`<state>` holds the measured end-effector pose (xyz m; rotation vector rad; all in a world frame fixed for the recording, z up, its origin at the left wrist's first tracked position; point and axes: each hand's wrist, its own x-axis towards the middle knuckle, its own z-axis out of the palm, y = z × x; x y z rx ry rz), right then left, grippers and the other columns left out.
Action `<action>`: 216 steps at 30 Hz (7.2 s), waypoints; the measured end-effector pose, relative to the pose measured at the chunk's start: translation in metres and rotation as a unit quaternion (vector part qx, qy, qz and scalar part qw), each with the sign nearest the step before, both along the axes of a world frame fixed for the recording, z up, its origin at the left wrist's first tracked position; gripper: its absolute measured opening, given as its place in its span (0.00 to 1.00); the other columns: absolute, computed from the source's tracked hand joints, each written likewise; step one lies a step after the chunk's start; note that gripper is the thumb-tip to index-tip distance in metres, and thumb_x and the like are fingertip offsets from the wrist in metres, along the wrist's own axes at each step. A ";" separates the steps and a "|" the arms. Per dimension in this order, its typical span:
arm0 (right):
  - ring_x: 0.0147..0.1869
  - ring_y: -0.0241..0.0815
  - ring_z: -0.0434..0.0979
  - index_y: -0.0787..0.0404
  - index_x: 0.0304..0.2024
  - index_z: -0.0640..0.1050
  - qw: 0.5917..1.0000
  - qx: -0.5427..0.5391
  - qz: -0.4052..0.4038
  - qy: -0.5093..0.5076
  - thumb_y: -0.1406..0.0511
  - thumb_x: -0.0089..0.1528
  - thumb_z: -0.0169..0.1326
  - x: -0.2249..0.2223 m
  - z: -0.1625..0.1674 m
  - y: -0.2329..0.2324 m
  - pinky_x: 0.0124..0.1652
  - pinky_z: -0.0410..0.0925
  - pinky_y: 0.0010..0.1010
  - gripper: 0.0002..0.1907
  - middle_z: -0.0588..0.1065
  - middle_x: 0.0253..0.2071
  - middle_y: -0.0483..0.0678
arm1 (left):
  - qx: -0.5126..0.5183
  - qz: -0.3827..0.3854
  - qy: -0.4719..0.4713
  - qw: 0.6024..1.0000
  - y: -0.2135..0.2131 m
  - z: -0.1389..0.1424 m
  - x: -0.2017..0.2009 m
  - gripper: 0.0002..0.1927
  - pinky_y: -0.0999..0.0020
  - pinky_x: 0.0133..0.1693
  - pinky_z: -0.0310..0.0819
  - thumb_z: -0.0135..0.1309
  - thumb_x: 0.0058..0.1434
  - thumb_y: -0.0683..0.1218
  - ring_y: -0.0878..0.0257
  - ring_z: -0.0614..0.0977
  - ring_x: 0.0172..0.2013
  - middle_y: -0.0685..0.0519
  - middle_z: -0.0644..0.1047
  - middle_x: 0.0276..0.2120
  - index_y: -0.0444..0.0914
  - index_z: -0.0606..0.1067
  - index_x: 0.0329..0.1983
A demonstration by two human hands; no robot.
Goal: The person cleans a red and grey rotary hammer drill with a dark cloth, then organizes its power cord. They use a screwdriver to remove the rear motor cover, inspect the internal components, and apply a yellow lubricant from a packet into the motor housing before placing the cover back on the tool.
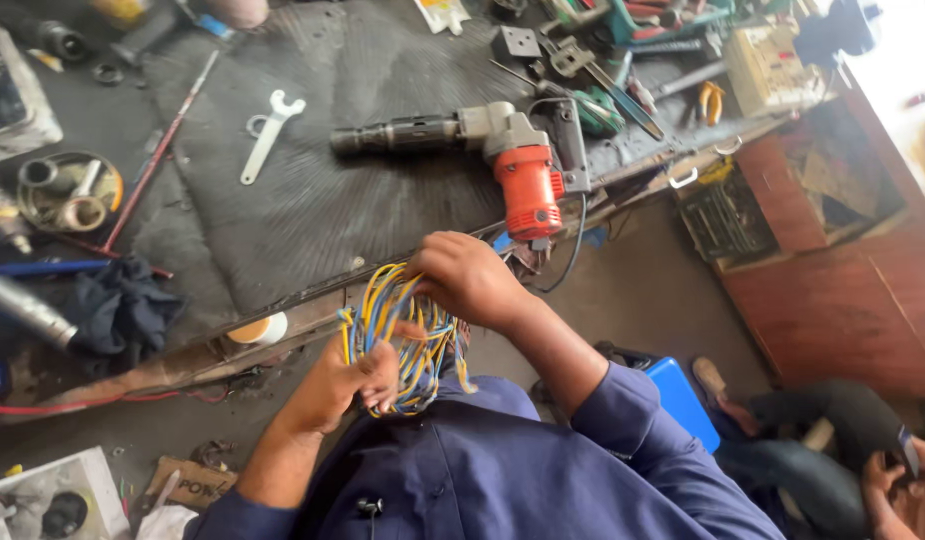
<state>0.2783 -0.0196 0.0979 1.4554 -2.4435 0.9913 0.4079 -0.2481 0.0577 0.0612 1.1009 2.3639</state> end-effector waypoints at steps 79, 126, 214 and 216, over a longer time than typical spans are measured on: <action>0.52 0.47 0.78 0.55 0.47 0.80 0.976 0.047 -0.210 -0.027 0.57 0.61 0.56 0.000 0.054 0.272 0.70 0.64 0.53 0.15 0.75 0.41 0.45 | 0.309 0.272 0.161 0.897 0.160 0.182 -0.157 0.07 0.76 0.33 0.67 0.46 0.78 0.41 0.73 0.75 0.25 0.59 0.72 0.30 0.39 0.60 0.50; 0.42 0.47 0.79 0.66 0.49 0.70 0.897 -0.286 -0.200 -0.273 0.77 0.55 0.59 -0.312 -0.032 0.333 0.42 0.74 0.37 0.21 0.74 0.42 0.52 | -0.160 0.321 0.189 0.914 0.417 0.022 -0.299 0.81 0.46 0.71 0.65 0.73 0.44 0.70 0.47 0.64 0.71 0.39 0.52 0.74 0.41 0.24 0.78; 0.18 0.28 0.55 0.58 0.31 0.66 0.708 -0.063 -0.089 -0.697 0.60 0.71 0.45 -0.028 -0.044 -0.041 0.19 0.52 0.24 0.14 0.59 0.18 0.36 | -0.606 0.593 0.181 0.498 -0.137 -0.002 -0.010 0.13 0.50 0.61 0.62 0.52 0.75 0.47 0.43 0.71 0.56 0.40 0.70 0.55 0.31 0.71 0.48; 0.19 0.27 0.55 0.58 0.31 0.66 0.711 -0.061 -0.106 -0.692 0.60 0.72 0.45 -0.017 -0.042 -0.060 0.19 0.53 0.23 0.15 0.59 0.20 0.36 | -0.504 0.601 0.212 0.583 -0.105 0.010 -0.023 0.12 0.58 0.57 0.64 0.51 0.70 0.49 0.50 0.72 0.52 0.44 0.70 0.57 0.35 0.69 0.43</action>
